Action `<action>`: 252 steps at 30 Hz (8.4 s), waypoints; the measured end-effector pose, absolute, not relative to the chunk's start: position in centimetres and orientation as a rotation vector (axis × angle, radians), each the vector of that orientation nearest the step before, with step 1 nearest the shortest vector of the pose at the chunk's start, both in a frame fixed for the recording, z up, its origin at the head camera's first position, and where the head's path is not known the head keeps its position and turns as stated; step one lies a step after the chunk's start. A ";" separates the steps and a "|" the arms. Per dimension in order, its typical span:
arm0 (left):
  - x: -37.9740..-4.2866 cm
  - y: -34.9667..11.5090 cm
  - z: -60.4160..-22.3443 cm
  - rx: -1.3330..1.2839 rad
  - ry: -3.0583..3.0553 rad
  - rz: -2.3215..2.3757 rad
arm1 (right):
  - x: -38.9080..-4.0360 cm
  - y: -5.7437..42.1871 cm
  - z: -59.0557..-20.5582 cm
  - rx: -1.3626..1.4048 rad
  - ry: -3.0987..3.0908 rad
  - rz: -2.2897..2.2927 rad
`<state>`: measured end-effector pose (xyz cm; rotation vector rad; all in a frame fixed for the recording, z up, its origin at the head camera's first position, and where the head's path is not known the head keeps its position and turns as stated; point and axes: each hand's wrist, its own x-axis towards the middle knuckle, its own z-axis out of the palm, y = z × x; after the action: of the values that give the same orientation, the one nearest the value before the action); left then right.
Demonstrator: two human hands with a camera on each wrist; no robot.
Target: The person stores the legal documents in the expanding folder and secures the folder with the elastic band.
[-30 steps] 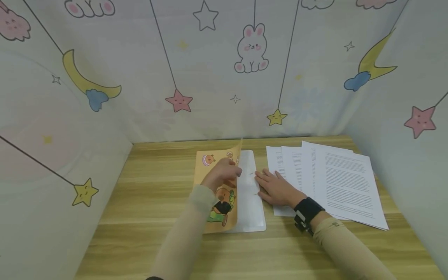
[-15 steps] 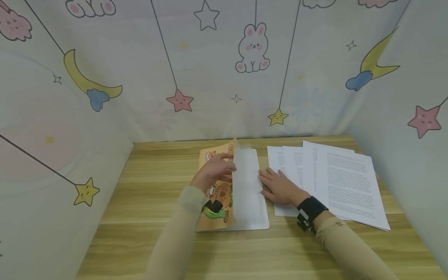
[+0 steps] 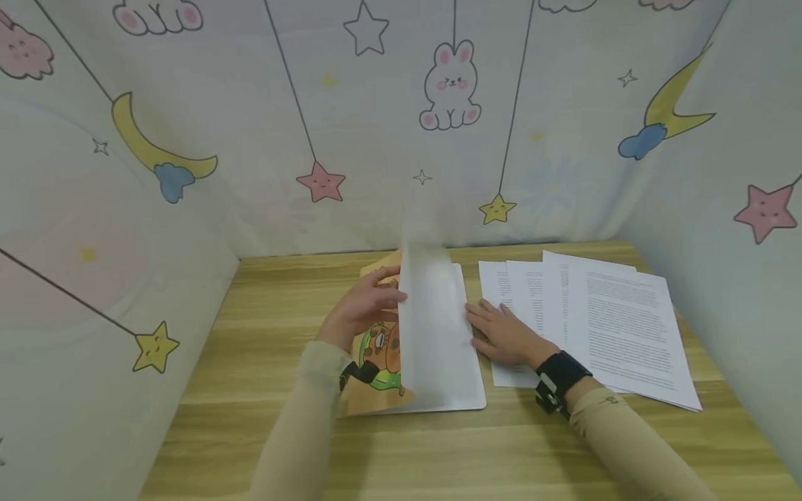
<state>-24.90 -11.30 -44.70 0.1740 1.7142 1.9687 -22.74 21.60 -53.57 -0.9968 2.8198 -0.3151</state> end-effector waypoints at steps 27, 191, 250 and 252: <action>-24.6 -12.7 -46.2 0.185 1.545 2.153 | -22.2 23.1 -52.4 -0.789 2.999 -0.498; -24.2 -12.0 -46.2 0.165 1.518 2.151 | -16.9 36.3 -43.3 0.558 2.939 -1.435; -24.5 -10.7 -46.4 0.143 1.547 2.108 | -18.4 23.7 -42.8 -0.002 2.937 -1.383; -24.5 -10.7 -46.3 0.143 1.543 2.108 | -18.5 23.5 -42.9 -0.006 2.931 -1.385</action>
<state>-24.46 -10.68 -46.33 0.1433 1.5427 2.1082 -18.52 23.51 -42.86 -0.0055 2.9313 -1.3854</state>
